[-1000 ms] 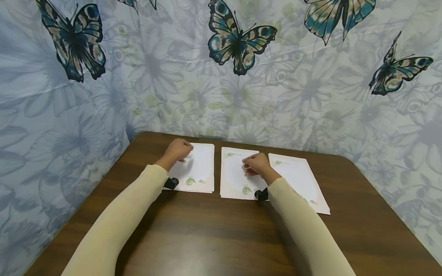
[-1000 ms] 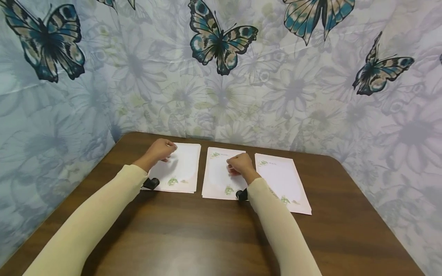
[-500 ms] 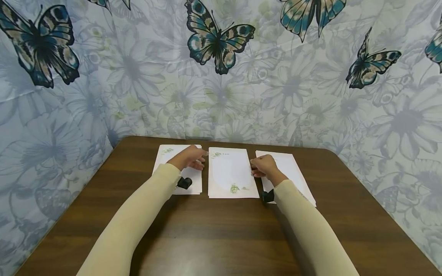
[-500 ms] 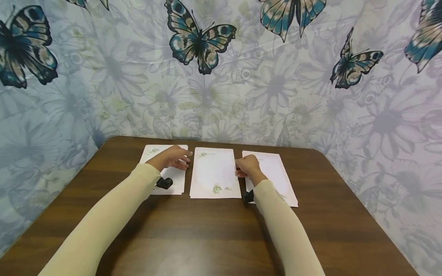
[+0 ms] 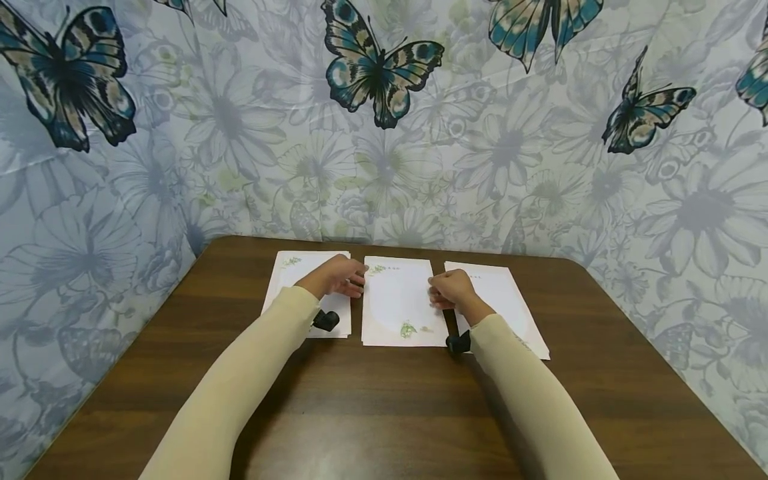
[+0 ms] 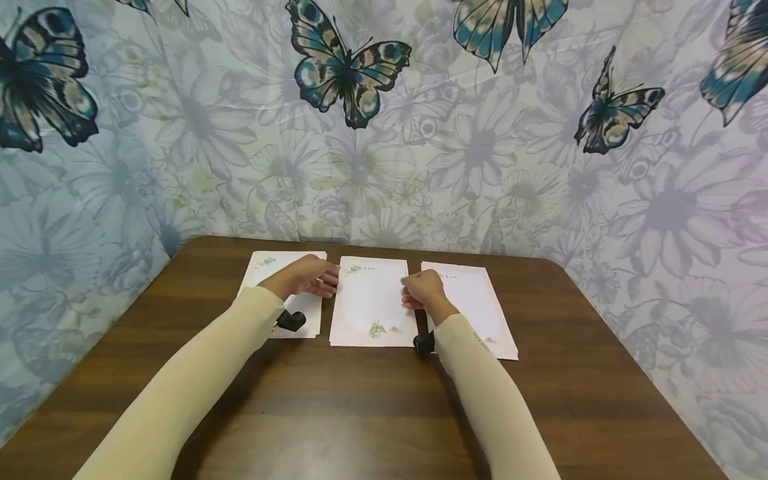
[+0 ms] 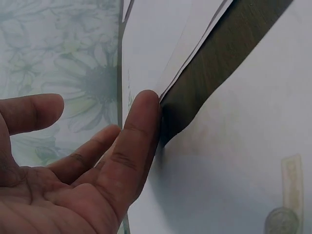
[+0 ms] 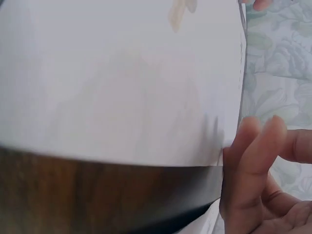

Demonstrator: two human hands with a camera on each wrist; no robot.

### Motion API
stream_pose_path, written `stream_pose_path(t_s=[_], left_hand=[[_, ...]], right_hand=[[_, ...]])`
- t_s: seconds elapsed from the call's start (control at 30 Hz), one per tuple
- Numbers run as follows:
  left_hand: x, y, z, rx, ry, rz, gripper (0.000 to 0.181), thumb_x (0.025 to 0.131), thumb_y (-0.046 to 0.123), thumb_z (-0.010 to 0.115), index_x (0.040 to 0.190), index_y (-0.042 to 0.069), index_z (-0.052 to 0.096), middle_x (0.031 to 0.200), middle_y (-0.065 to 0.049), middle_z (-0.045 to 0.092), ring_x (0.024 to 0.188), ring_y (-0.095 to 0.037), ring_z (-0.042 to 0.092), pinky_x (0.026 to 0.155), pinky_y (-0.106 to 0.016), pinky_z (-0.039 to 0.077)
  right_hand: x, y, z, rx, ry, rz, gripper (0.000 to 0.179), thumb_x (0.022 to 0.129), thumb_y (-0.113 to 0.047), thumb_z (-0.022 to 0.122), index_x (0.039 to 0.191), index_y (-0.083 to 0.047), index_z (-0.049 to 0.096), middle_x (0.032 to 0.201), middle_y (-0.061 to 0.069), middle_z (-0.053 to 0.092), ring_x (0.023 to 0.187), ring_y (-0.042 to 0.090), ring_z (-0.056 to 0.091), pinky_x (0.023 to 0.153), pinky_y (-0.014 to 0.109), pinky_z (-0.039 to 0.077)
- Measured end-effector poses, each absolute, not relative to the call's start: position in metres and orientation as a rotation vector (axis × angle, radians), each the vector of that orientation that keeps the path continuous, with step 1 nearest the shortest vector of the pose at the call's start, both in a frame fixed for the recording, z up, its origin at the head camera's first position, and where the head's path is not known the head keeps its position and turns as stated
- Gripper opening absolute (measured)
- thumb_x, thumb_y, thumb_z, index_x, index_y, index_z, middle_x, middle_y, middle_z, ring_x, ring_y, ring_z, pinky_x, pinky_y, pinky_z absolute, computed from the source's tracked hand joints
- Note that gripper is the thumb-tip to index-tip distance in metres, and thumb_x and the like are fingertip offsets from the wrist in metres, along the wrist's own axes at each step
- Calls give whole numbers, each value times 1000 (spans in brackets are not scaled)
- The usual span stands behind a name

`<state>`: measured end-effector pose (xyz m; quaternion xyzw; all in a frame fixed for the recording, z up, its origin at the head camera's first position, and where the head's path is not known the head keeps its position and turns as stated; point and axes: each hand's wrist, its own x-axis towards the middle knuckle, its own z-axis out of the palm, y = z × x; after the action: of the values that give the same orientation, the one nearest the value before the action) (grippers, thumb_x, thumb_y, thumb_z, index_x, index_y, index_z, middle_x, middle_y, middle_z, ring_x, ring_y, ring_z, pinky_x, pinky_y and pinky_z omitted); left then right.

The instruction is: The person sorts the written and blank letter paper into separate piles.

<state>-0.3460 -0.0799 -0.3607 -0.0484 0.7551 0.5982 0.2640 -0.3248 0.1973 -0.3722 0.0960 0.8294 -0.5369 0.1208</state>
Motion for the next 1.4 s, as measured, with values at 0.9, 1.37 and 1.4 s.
stream_pose_path(t_s=[0.9,1.37,1.4], left_hand=[[-348,-81,-361,-250,2035,1715,62,100,22,54,154,4,28,148,-24,43,109,-33,64,90,-38,60],[-354,-84,-367,-279,2046,1771,51,101,20,52,148,5,40,138,-18,55,78,-16,62,67,-25,59],[-354,-83,-368,-275,2044,1781,50,101,19,53,147,5,41,137,-17,56,78,-15,62,66,-24,59]], right_hand=[[-334,205,-376,448,2227,-1802,47,97,-20,56,137,5,50,92,4,68,53,4,56,48,14,50],[-337,201,-385,273,2334,-1639,36,96,-29,63,119,-3,65,74,-1,52,63,9,47,54,18,49],[-336,201,-385,250,2359,-1622,35,97,-29,61,122,-4,65,73,-1,52,64,10,46,56,19,49]])
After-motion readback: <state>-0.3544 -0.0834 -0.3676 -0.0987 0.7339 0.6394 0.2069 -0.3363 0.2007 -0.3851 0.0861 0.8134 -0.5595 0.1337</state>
